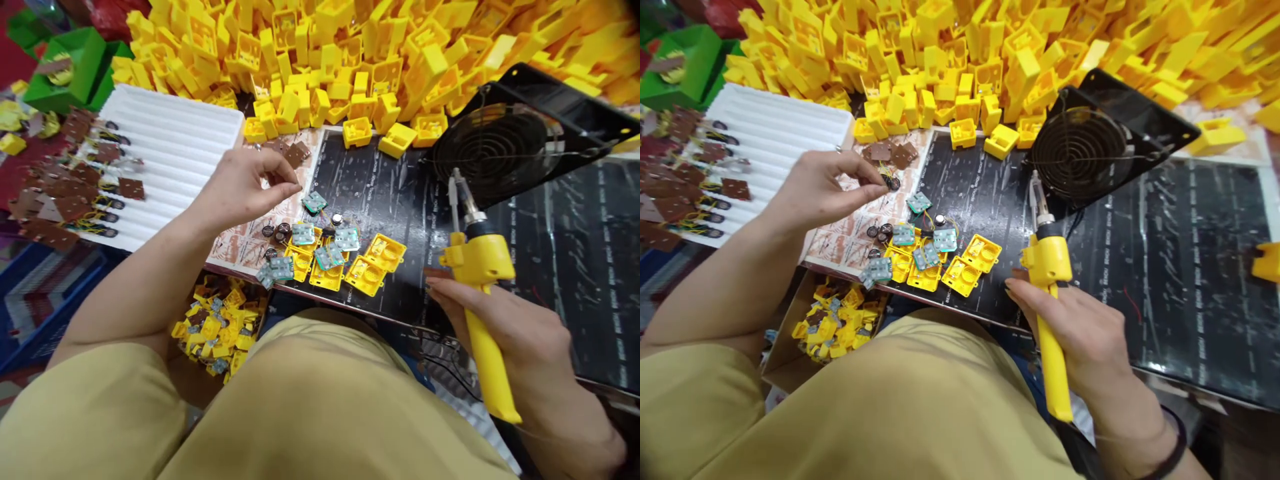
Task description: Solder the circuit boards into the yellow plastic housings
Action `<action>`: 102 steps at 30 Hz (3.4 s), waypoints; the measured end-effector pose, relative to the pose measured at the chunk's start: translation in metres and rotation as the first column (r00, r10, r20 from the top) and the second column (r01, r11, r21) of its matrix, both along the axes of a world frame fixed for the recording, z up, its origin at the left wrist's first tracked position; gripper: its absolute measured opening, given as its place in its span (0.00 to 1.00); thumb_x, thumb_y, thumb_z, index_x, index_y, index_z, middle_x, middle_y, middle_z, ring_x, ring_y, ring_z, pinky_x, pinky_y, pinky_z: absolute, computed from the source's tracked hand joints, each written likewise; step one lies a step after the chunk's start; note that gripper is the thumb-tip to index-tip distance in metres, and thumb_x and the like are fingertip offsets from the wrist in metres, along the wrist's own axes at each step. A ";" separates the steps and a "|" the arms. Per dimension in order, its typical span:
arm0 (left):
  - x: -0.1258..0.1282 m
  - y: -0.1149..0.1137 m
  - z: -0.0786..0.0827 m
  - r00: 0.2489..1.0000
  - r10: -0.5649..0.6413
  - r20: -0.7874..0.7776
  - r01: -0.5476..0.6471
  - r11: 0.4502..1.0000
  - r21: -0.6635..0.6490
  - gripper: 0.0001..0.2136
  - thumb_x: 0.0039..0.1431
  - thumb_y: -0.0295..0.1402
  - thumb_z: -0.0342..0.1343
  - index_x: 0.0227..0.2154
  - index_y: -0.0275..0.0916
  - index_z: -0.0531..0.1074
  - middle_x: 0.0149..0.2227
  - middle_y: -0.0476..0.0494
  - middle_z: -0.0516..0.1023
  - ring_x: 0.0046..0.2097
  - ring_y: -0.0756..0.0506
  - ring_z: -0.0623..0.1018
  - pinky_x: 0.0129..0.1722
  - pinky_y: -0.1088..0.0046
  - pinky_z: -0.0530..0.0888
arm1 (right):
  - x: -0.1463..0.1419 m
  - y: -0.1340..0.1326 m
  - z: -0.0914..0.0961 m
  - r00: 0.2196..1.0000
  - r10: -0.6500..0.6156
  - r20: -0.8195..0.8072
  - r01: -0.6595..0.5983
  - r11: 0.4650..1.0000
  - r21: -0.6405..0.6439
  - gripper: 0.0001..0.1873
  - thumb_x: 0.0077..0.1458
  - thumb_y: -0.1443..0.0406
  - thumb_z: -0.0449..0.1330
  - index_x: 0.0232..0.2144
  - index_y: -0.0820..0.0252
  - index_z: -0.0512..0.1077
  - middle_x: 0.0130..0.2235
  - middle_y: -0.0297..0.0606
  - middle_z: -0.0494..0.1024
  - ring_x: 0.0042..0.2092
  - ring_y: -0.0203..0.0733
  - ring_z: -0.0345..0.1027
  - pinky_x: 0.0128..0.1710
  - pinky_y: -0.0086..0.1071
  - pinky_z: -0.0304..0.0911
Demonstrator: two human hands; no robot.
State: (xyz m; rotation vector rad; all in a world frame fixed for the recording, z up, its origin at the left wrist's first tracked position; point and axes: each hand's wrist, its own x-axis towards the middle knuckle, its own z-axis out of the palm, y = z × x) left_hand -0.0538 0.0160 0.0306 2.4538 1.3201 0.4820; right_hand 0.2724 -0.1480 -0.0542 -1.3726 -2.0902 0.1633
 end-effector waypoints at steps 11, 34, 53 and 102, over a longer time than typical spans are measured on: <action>0.038 0.056 -0.042 0.695 -0.566 -0.443 0.552 0.815 -0.175 0.16 0.55 0.28 0.59 0.46 0.47 0.79 0.57 0.45 0.76 0.58 0.40 0.72 0.53 0.63 0.68 | -0.040 0.074 0.015 0.994 0.028 0.107 -0.049 0.978 0.203 0.19 0.61 0.67 0.62 0.53 0.52 0.65 0.47 0.41 0.80 0.44 0.45 0.78 0.40 0.32 0.75; -0.003 0.018 -0.018 0.902 -0.356 0.245 0.432 0.741 -0.514 0.10 0.61 0.39 0.56 0.37 0.43 0.81 0.28 0.50 0.82 0.28 0.51 0.79 0.31 0.75 0.74 | -0.033 0.256 -0.026 0.918 -0.154 0.366 0.167 0.986 -0.006 0.19 0.70 0.63 0.45 0.50 0.66 0.71 0.46 0.47 0.75 0.50 0.50 0.71 0.51 0.44 0.64; 0.020 0.013 -0.041 0.976 -0.178 0.127 0.211 0.919 -0.335 0.07 0.58 0.29 0.57 0.35 0.37 0.81 0.31 0.47 0.84 0.32 0.50 0.79 0.36 0.74 0.72 | -0.050 0.179 0.001 0.988 0.154 0.022 -0.148 0.975 -0.169 0.17 0.66 0.54 0.52 0.51 0.55 0.68 0.47 0.43 0.79 0.42 0.46 0.75 0.41 0.38 0.69; 0.032 0.009 -0.041 0.991 -0.074 0.107 0.115 0.885 -0.451 0.06 0.56 0.29 0.58 0.34 0.34 0.79 0.30 0.47 0.81 0.33 0.50 0.76 0.39 0.72 0.70 | -0.064 0.153 0.025 0.929 0.113 0.353 -0.027 0.970 -0.240 0.22 0.60 0.58 0.58 0.55 0.56 0.64 0.51 0.46 0.76 0.46 0.51 0.73 0.38 0.37 0.66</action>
